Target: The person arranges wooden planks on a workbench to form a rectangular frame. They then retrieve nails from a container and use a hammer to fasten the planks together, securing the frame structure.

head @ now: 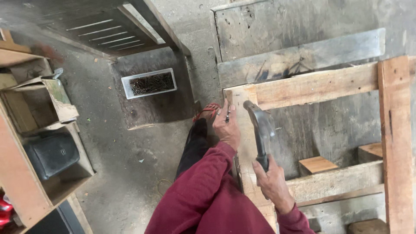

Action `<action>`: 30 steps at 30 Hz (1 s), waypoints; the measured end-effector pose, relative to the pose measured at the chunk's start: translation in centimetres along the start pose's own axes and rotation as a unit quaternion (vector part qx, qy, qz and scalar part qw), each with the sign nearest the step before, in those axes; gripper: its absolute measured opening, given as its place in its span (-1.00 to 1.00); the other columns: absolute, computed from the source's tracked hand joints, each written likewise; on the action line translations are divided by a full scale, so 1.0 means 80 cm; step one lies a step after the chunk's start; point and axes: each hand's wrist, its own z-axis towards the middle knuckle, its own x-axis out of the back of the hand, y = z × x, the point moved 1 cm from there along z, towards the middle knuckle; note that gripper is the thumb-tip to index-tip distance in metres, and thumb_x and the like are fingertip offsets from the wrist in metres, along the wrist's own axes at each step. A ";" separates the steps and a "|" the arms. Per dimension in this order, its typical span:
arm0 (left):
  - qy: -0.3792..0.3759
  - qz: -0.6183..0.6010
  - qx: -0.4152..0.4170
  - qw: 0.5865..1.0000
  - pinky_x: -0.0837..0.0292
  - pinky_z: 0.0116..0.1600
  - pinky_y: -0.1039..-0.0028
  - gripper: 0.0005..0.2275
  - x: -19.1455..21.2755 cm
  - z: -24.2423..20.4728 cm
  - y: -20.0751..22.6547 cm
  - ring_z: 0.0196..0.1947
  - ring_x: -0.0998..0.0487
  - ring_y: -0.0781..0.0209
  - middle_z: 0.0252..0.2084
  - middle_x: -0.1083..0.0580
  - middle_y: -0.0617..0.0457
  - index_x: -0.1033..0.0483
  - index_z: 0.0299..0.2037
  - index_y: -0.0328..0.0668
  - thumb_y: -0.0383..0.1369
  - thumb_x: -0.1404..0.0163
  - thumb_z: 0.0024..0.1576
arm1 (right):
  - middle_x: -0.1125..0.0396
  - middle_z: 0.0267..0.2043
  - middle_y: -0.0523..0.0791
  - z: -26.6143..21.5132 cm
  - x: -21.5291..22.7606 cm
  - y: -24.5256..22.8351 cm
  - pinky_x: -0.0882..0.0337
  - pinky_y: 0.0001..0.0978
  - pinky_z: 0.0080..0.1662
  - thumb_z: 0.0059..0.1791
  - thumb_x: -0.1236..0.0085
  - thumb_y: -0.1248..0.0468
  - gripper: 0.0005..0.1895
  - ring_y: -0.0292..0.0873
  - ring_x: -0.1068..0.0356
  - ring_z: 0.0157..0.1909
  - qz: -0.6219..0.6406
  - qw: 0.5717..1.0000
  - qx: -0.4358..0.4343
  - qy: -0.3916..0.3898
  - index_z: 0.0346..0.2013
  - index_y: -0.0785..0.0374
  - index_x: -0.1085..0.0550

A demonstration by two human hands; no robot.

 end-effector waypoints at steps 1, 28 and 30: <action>-0.007 -0.009 0.020 1.000 -0.49 0.07 0.36 -0.66 -0.002 0.003 -0.001 -0.16 -0.67 0.03 -0.13 -0.62 -0.21 -0.54 0.14 -0.34 -0.31 -0.09 0.22 | -0.35 -0.67 -0.04 0.003 -0.001 -0.003 -0.38 -0.34 -0.57 0.00 -0.08 -0.01 -0.60 -0.22 -0.38 -0.69 0.007 1.000 -0.013 -0.005 -0.17 0.30 -0.39; -0.011 0.012 0.029 0.999 -0.47 0.06 0.36 -0.69 0.000 0.002 0.000 -0.03 -0.65 0.00 -0.01 -0.61 -0.20 -0.55 0.15 -0.32 -0.30 -0.02 0.29 | -0.11 -0.62 -0.20 -0.001 0.012 0.017 -0.33 -0.39 -0.69 0.16 0.21 -0.11 -0.53 -0.30 -0.21 -0.75 0.711 0.683 -0.107 -0.126 -0.20 0.28 -0.30; -0.013 0.010 0.037 0.999 -0.47 0.07 0.36 -0.69 -0.001 0.005 0.002 -0.03 -0.64 -0.01 -0.02 -0.61 -0.20 -0.55 0.14 -0.32 -0.31 -0.01 0.28 | -0.10 -0.62 -0.19 -0.025 0.003 0.006 -0.28 -0.39 -0.71 0.16 0.21 -0.08 -0.57 -0.31 -0.16 -0.77 0.635 0.765 -0.111 -0.002 -0.21 0.25 -0.30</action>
